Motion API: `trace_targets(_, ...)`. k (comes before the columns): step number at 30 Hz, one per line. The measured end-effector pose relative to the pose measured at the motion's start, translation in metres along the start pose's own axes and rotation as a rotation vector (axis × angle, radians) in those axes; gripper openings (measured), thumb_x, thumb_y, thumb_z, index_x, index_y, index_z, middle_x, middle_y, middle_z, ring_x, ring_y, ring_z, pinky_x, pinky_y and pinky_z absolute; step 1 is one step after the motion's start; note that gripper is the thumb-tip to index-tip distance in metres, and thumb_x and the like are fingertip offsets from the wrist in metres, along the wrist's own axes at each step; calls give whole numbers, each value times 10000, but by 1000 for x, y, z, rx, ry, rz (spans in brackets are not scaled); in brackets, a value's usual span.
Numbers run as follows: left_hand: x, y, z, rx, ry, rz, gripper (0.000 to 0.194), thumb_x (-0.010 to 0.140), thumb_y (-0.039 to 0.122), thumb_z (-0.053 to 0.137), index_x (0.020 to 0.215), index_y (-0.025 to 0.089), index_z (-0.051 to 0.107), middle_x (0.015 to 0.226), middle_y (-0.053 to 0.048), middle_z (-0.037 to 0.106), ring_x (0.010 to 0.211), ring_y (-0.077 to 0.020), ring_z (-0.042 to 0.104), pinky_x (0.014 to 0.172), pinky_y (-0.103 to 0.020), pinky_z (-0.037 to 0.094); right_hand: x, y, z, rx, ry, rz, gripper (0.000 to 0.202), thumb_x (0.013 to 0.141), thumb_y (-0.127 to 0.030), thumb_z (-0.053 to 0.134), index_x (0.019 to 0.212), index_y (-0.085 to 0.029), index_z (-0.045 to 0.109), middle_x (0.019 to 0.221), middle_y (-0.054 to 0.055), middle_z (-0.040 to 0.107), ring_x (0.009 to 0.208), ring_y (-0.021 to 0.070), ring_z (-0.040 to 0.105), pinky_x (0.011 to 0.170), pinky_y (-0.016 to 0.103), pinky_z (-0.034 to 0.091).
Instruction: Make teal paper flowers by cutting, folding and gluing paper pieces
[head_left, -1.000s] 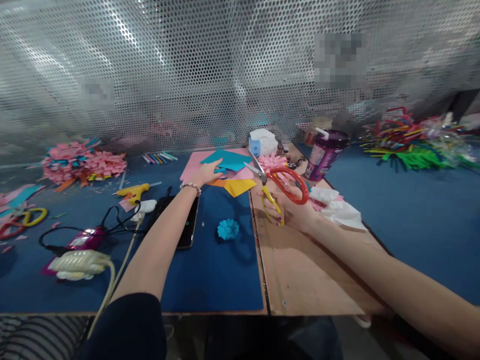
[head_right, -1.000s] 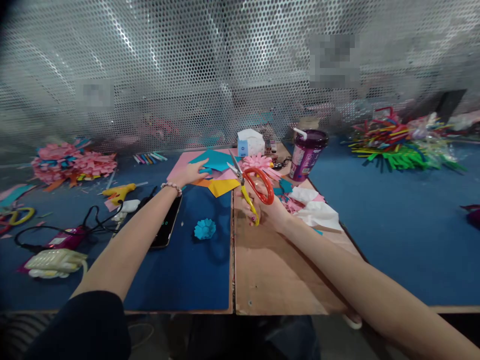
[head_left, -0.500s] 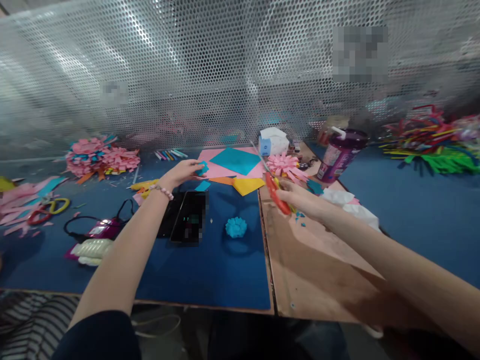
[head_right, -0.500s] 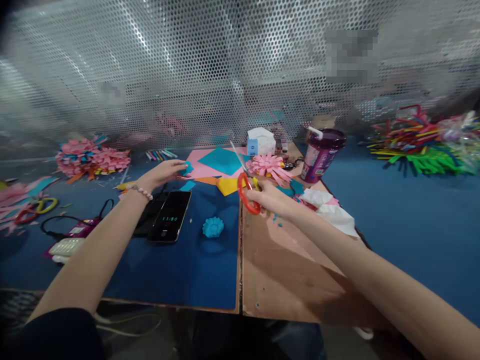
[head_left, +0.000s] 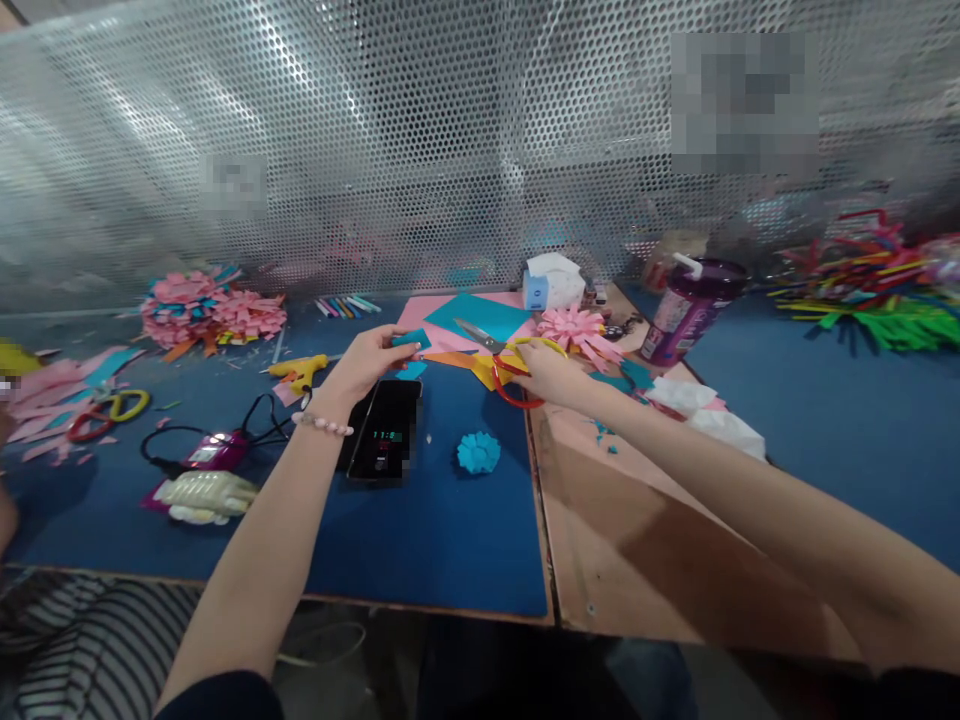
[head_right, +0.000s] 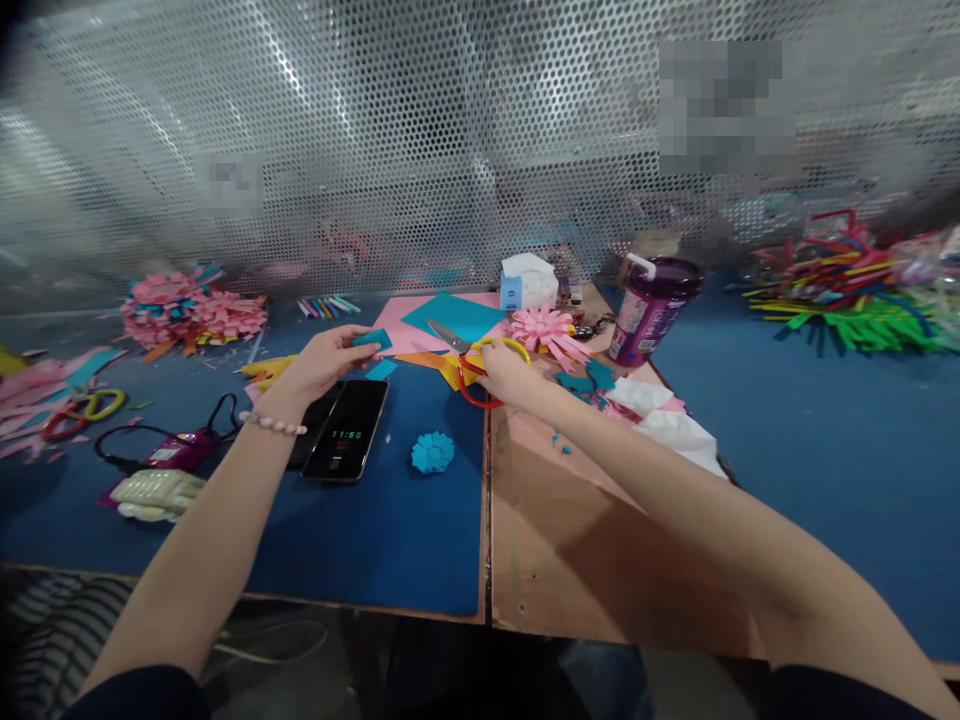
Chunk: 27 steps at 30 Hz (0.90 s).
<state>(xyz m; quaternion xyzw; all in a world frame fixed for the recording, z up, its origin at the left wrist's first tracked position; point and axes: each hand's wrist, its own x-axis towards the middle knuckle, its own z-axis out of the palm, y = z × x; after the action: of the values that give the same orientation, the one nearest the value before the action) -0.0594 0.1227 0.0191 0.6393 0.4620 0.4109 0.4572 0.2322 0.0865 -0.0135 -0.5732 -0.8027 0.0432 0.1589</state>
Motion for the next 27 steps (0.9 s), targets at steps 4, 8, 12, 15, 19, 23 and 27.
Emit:
trace_targets(4,-19,3,20,155,-177,49,397,736,310,745,1084,142,657,873,-75,707,759,-165,679,697,-294,524,4,4,-2,-36,-24,-33,189,825,-239,649,910,-74,683,973,193,665,981,298,574,818,353,396)
trace_targets(8,-35,9,50,218,-332,75,518,755,296,723,1224,150,559,800,-44,683,714,-179,686,664,-310,530,-6,-11,-15,45,40,-100,309,968,-270,432,1016,-105,689,1031,149,683,1047,259,557,877,351,374)
trace_targets(12,-51,11,73,156,-397,130,569,751,264,725,1250,154,475,818,-21,655,739,-179,687,696,-318,540,-37,-39,-20,448,2,-176,317,927,-403,511,1020,-151,680,930,61,695,769,153,582,692,272,405)
trace_targets(15,-61,14,83,116,-459,125,493,765,282,714,1183,163,480,835,-23,654,788,-183,682,704,-308,536,-62,-52,-16,621,-35,-93,254,890,-367,557,873,-142,674,752,22,641,650,120,518,606,253,379)
trace_targets(19,-70,19,93,84,-437,113,465,772,297,708,1165,156,504,846,-31,664,797,-176,674,699,-290,529,-86,-54,-8,907,-23,91,245,861,-372,574,810,-149,662,725,18,631,639,120,539,589,252,409)
trace_targets(23,-72,22,101,0,-397,14,295,790,284,687,1017,127,582,877,-60,695,769,-154,677,717,-275,530,-96,-52,-2,1118,74,285,218,805,-380,648,835,-166,679,817,32,676,723,140,604,631,263,460)
trace_targets(27,-74,19,108,5,-380,-59,199,812,304,655,893,123,636,785,-50,686,644,-126,638,501,-198,435,-98,-55,0,1211,110,405,238,773,-398,681,824,-165,675,804,29,681,713,140,614,618,260,477)
